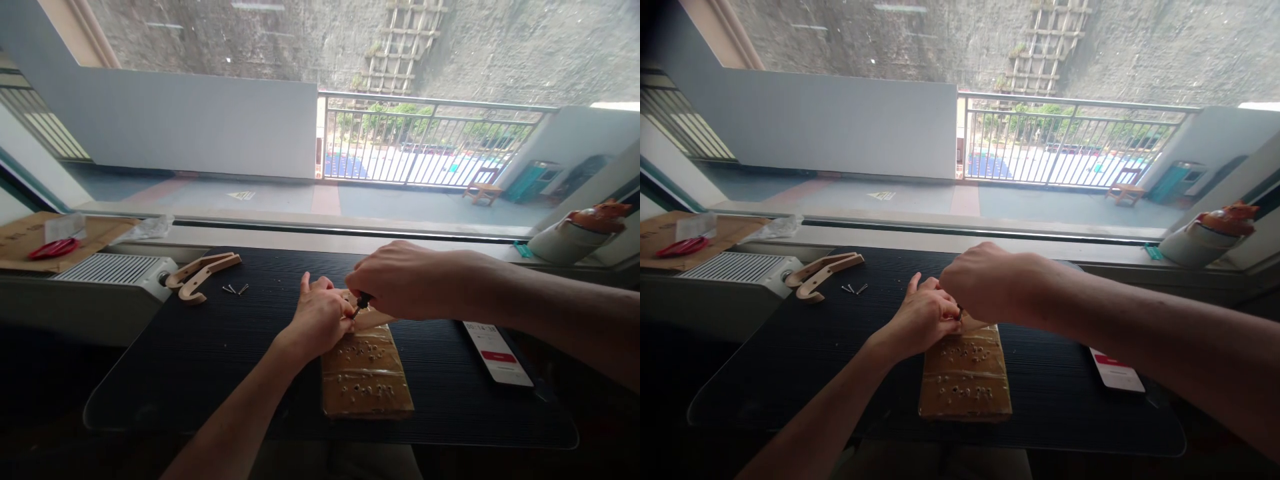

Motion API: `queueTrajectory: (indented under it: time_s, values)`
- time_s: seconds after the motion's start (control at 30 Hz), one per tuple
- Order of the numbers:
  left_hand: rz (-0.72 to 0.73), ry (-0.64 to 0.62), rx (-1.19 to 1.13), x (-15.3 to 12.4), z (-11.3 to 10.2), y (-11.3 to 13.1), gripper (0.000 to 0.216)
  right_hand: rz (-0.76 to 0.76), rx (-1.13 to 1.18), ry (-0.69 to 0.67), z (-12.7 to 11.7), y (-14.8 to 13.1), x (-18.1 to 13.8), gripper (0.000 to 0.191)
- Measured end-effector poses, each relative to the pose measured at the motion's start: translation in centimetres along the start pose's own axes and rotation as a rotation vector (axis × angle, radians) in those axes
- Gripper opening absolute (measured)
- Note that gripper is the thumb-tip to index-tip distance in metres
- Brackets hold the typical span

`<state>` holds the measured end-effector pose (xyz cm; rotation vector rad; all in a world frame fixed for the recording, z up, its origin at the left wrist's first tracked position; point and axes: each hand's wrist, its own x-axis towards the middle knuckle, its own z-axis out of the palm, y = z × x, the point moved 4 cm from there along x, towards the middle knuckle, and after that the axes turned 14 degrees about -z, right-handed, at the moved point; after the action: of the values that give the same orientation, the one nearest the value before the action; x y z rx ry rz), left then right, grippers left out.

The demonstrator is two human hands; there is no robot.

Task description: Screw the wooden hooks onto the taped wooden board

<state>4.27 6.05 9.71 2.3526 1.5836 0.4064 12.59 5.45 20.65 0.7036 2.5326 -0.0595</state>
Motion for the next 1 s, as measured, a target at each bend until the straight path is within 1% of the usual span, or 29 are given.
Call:
queueTrajectory:
  time_s: [0.1, 0.27, 0.33, 0.4, 0.5, 0.67, 0.83, 0.9, 1.0]
  values:
    - [0.0, 0.001, -0.002, 0.0, -0.1, 0.1, 0.016, -0.047, -0.002, -0.003, 0.2, -0.1, 0.2, 0.018]
    - [0.01, -0.004, -0.009, 0.0, -0.1, 0.2, 0.018, -0.098, -0.02, 0.065, 0.9, 0.2, 0.7, 0.021]
    - [0.016, -0.008, -0.008, 0.0, -0.1, 0.1, 0.014, -0.071, -0.007, 0.065, 1.2, 0.3, 0.6, 0.021]
    - [0.021, -0.013, -0.007, 0.0, 0.0, 0.1, 0.009, -0.01, 0.021, 0.062, 1.2, 0.5, 0.4, 0.021]
    - [0.026, -0.016, -0.007, 0.0, 0.0, 0.0, 0.009, 0.031, 0.049, 0.072, 0.7, 0.5, -0.1, 0.016]
    - [0.026, -0.015, -0.007, 0.1, 0.1, -0.1, 0.011, -0.063, 0.025, 0.053, -0.1, -0.1, -0.2, 0.015]
    - [0.022, -0.017, -0.006, 0.2, 0.2, -0.1, 0.012, -0.122, 0.038, 0.071, 0.2, -0.2, 0.5, 0.015]
    - [0.021, -0.012, -0.007, 0.2, 0.2, 0.0, 0.015, -0.114, 0.037, 0.089, 0.5, -0.1, 0.8, 0.014]
    - [0.023, 0.001, -0.014, 0.2, 0.1, 0.1, 0.015, -0.036, 0.042, 0.124, 0.7, 0.4, 1.0, 0.013]
